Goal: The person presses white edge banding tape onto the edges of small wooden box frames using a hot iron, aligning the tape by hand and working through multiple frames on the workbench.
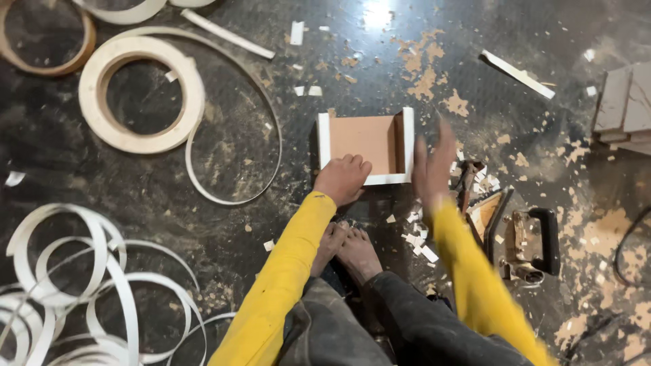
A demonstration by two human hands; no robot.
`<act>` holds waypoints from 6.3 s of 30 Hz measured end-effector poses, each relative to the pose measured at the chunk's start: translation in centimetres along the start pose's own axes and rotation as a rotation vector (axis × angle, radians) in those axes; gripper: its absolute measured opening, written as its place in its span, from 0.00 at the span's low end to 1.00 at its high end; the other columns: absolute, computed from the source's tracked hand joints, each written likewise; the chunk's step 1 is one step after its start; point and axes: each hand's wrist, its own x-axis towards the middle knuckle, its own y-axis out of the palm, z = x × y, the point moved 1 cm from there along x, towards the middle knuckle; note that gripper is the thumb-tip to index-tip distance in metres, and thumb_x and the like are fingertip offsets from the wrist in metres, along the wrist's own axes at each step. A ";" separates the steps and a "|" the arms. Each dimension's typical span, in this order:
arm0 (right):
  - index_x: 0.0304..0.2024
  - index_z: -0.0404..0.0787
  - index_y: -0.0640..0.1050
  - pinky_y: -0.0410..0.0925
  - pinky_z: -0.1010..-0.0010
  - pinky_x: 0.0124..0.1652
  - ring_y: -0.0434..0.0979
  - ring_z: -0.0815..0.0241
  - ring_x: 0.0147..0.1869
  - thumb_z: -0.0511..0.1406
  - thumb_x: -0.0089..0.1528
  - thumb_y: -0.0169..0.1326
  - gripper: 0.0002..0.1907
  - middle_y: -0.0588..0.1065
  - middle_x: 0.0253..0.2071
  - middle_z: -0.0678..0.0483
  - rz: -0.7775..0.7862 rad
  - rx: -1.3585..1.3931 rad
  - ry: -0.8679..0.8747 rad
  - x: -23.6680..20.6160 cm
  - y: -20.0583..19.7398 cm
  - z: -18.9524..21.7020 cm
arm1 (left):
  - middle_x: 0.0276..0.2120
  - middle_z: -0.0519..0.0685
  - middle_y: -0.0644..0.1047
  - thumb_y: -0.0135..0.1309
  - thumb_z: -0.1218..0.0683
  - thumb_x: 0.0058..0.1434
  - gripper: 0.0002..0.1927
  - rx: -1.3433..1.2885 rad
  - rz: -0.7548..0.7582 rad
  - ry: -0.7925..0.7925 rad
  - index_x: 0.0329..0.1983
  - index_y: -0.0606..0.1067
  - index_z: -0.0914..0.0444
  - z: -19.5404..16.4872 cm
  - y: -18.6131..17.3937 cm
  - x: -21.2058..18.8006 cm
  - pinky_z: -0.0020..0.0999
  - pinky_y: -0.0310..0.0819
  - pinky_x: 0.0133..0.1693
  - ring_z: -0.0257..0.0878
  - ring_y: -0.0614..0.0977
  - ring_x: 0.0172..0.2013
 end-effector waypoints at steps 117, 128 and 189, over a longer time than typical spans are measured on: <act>0.78 0.43 0.61 0.67 0.45 0.69 0.66 0.43 0.77 0.60 0.61 0.56 0.51 0.64 0.74 0.43 -0.581 1.299 0.378 4.1 -25.0 -26.4 | 0.55 0.53 0.69 0.58 0.45 0.60 0.19 0.207 -0.280 -0.785 0.53 0.76 0.54 9.1 6.8 -17.8 0.54 0.71 0.54 0.53 0.73 0.58; 0.69 0.46 0.64 0.73 0.47 0.54 0.71 0.46 0.62 0.56 0.49 0.64 0.51 0.69 0.61 0.46 -0.607 1.738 0.876 4.9 -7.1 -17.1 | 0.58 0.52 0.69 0.57 0.47 0.59 0.22 0.118 -0.271 -0.775 0.57 0.74 0.55 8.7 6.3 -18.3 0.53 0.69 0.54 0.53 0.71 0.59; 0.46 0.41 0.80 0.68 0.54 0.59 0.72 0.45 0.65 0.28 0.54 0.60 0.16 0.76 0.56 0.51 0.209 -0.140 -0.524 -3.5 3.9 -6.9 | 0.36 0.48 0.81 0.57 0.51 0.64 0.08 -0.266 -0.330 -0.981 0.41 0.78 0.59 10.3 -3.8 -24.3 0.41 0.75 0.32 0.45 0.83 0.31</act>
